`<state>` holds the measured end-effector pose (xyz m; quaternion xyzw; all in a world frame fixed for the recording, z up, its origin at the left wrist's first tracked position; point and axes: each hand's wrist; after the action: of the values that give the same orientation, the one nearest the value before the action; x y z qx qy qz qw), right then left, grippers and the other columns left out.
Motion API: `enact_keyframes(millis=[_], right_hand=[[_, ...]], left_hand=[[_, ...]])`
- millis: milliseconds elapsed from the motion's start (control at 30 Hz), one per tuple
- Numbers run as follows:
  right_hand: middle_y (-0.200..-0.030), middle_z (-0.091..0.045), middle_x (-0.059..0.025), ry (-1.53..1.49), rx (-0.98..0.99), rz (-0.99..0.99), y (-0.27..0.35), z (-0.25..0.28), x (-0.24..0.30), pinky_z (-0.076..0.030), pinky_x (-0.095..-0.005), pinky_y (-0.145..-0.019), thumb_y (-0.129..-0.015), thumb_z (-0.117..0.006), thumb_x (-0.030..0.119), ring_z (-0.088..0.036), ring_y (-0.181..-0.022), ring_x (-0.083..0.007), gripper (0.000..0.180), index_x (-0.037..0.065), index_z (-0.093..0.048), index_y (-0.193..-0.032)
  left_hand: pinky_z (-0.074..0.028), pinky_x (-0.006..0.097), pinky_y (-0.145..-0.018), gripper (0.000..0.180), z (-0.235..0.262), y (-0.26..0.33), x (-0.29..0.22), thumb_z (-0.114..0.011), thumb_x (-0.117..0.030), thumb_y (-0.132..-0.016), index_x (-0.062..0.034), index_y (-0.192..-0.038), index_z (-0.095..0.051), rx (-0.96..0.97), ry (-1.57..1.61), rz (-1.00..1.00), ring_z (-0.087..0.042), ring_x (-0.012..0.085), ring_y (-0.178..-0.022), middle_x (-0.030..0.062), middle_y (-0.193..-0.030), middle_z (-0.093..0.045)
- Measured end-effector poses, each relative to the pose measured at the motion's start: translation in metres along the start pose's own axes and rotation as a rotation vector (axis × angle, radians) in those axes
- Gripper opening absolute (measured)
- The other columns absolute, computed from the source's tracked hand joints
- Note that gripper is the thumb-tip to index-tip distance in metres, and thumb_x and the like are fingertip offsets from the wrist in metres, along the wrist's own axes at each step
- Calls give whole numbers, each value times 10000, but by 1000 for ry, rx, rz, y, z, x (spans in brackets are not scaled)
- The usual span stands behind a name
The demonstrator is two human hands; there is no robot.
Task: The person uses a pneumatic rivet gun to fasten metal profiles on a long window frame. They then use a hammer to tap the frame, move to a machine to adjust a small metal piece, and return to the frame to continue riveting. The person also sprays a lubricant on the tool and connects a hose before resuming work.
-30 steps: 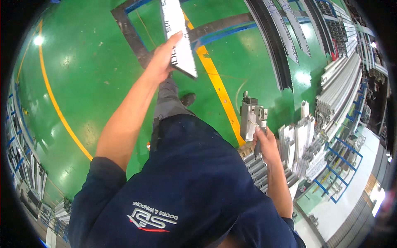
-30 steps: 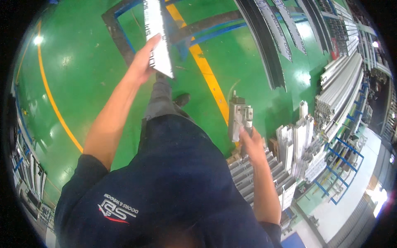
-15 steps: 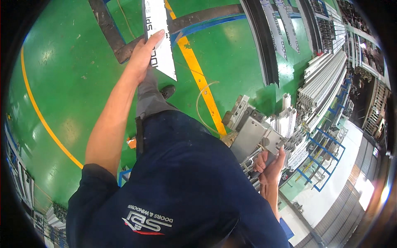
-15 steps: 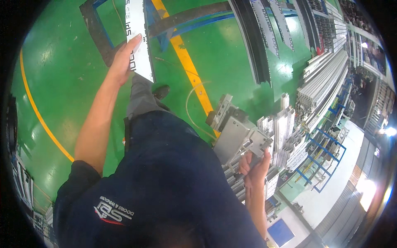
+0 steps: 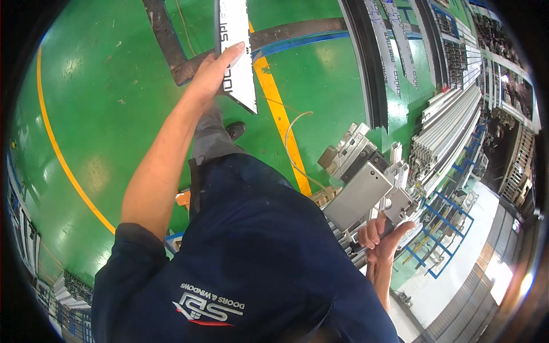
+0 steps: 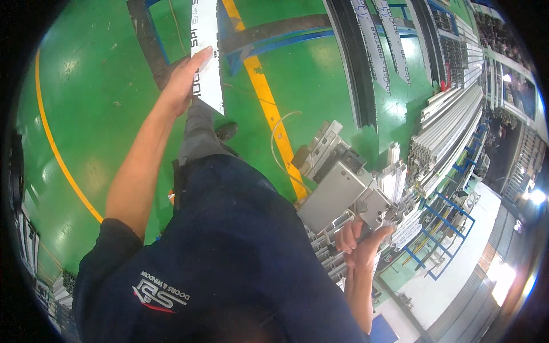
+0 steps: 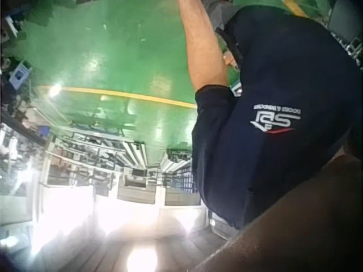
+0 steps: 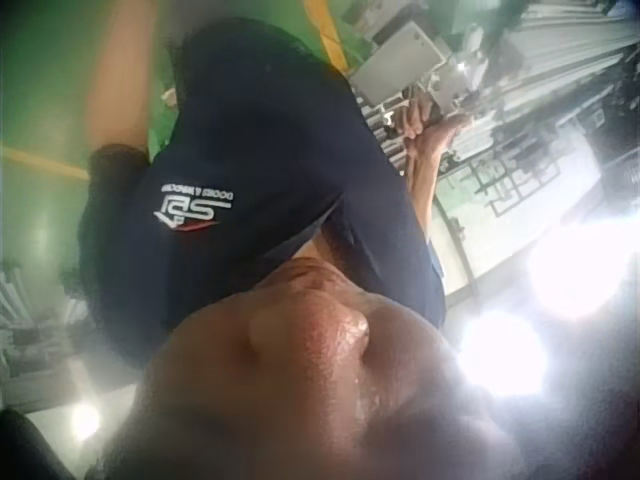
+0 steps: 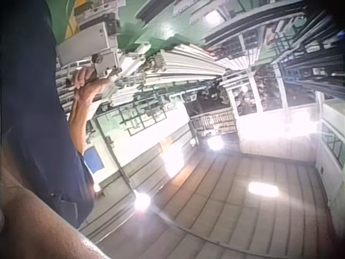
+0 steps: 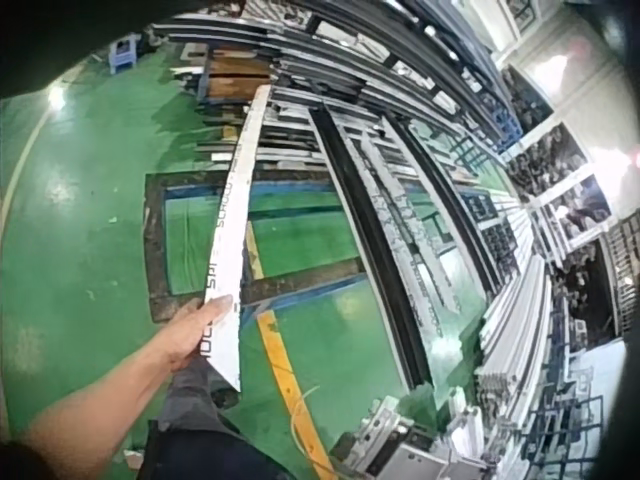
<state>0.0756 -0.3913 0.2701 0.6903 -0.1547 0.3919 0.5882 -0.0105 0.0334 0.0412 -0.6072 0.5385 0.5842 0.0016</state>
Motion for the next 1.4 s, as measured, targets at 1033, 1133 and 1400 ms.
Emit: enact_keyframes(millis=[1033, 1133, 1400], right_hand=[[-738, -677, -228, 1277, 169, 15, -29, -83, -34, -531, -422, -662, -826, -766, 235, -683, -693, -395, 246, 28, -728, -954], [-741, -668, -240, 1270, 104, 8, -38, -95, -49, -534, -446, -674, -823, -765, 245, -673, -735, -425, 241, 26, -713, -908], [-705, -656, -204, 1288, 128, 189, -49, -93, -79, -527, -479, -631, -756, -806, 257, -654, -681, -431, 273, 61, -659, -874]], left_hand=[[-561, 416, -844, 1108, -85, -30, 144, -329, -985, -737, -21, -1210, -601, 450, 1076, 37, -654, 276, -937, 129, -1029, -650], [-558, 438, -853, 1102, -86, -33, 148, -301, -986, -746, -26, -1195, -602, 390, 1027, 36, -652, 288, -942, 130, -1030, -649], [-536, 453, -898, 1084, -91, -37, 148, -264, -978, -771, -31, -1180, -598, 326, 959, 14, -637, 272, -966, 125, -1024, -644]])
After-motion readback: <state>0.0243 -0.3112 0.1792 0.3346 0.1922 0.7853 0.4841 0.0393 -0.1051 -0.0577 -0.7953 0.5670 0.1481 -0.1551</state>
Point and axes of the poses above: each hand's wrist, its own y-axis away from the middle knuckle, its own z-axis out of the back of the hand, x = y × z
